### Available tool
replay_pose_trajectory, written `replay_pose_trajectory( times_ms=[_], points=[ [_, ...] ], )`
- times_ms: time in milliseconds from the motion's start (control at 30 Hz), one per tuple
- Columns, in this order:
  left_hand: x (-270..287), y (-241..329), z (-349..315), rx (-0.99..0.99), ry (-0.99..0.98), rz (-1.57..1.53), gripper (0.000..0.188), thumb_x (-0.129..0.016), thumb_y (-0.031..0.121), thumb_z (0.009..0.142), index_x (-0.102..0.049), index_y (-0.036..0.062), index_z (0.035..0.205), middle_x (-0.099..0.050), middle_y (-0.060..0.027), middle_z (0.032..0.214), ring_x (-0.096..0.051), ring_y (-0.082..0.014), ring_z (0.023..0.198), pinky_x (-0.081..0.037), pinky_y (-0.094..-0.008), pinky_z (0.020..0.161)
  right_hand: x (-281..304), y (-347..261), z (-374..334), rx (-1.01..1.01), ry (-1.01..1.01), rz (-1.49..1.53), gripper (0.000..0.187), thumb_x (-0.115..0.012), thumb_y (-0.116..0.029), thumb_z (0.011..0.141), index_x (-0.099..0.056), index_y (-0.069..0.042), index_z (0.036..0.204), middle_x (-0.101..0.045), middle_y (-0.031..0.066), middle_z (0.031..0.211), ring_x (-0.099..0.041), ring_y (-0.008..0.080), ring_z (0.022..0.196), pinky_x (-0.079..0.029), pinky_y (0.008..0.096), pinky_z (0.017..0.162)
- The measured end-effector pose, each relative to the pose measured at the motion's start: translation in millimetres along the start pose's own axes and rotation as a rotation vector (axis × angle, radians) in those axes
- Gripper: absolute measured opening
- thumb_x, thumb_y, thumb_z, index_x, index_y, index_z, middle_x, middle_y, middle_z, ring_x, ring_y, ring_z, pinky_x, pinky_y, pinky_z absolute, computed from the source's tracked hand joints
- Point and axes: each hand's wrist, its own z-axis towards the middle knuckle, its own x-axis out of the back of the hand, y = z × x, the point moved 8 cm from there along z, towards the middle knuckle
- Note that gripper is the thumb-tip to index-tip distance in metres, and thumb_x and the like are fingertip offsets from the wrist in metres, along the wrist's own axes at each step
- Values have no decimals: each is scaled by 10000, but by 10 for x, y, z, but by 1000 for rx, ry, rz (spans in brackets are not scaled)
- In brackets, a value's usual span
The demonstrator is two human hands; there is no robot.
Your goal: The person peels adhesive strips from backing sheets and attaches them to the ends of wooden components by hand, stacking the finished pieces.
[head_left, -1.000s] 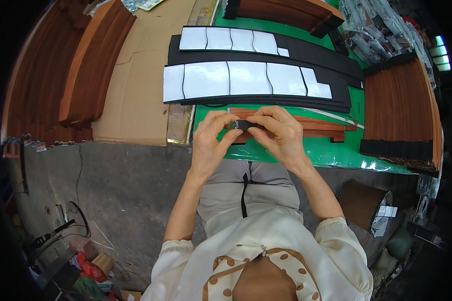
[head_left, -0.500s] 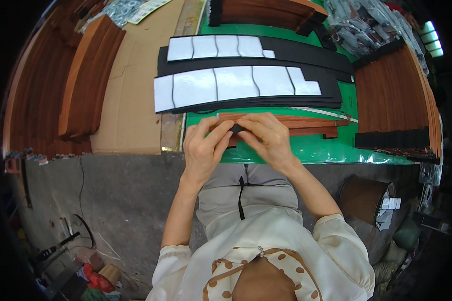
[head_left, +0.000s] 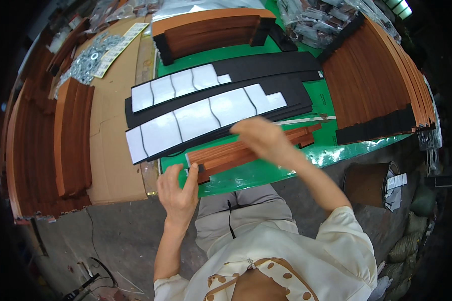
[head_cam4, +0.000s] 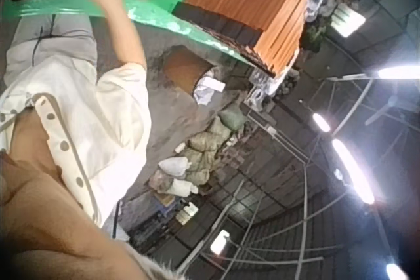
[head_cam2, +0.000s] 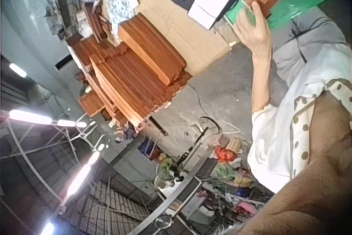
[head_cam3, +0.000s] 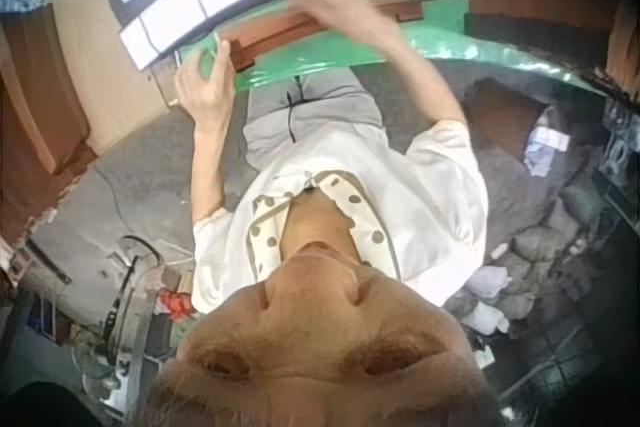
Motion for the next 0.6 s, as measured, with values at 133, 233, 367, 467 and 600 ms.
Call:
replay_pose_trajectory(
  times_ms=[133, 233, 367, 467, 600],
  points=[
    [101, 225, 285, -27, -154, 97, 467, -713, 122, 724, -590, 84, 1173, -556, -127, 1147, -502, -309, 1101, -310, -476, 941, 576, 1024, 9, -131, -36, -323, 191, -650, -19, 753, -641, -18, 944, -632, 122, 925, -612, 306, 854, -516, 389, 729],
    [-70, 560, 824, -90, -305, -125, 445, -709, 149, 741, -589, 63, 1161, -558, -109, 1159, -513, -287, 1088, -326, -459, 928, 654, 1392, -5, -83, -150, -458, 139, -611, -25, 758, -628, -25, 896, -614, 111, 862, -619, 292, 858, -521, 384, 717],
    [-971, 947, 1307, -223, -539, -334, 326, -653, 183, 808, -599, 36, 1093, -562, -117, 1193, -519, -283, 1117, -369, -477, 922, 514, 1709, 0, 17, -279, -592, 67, -587, -45, 742, -593, -24, 805, -592, 106, 795, -623, 277, 811, -533, 368, 676],
    [-1615, 1059, 1380, -290, -615, -294, 314, -632, 211, 826, -604, 21, 1075, -570, -126, 1186, -545, -288, 1070, -429, -459, 874, 380, 1655, 45, 236, -338, -664, 69, -588, -72, 704, -575, -19, 745, -581, 100, 744, -618, 239, 737, -540, 326, 597],
    [-2092, 1068, 1290, -266, -882, -279, 346, -634, 242, 825, -611, 9, 1079, -595, -120, 1154, -580, -281, 971, -472, -407, 818, 253, 1710, -30, 316, -388, -687, 62, -593, -73, 695, -586, -16, 718, -576, 100, 723, -608, 229, 709, -544, 307, 565]
  ],
)
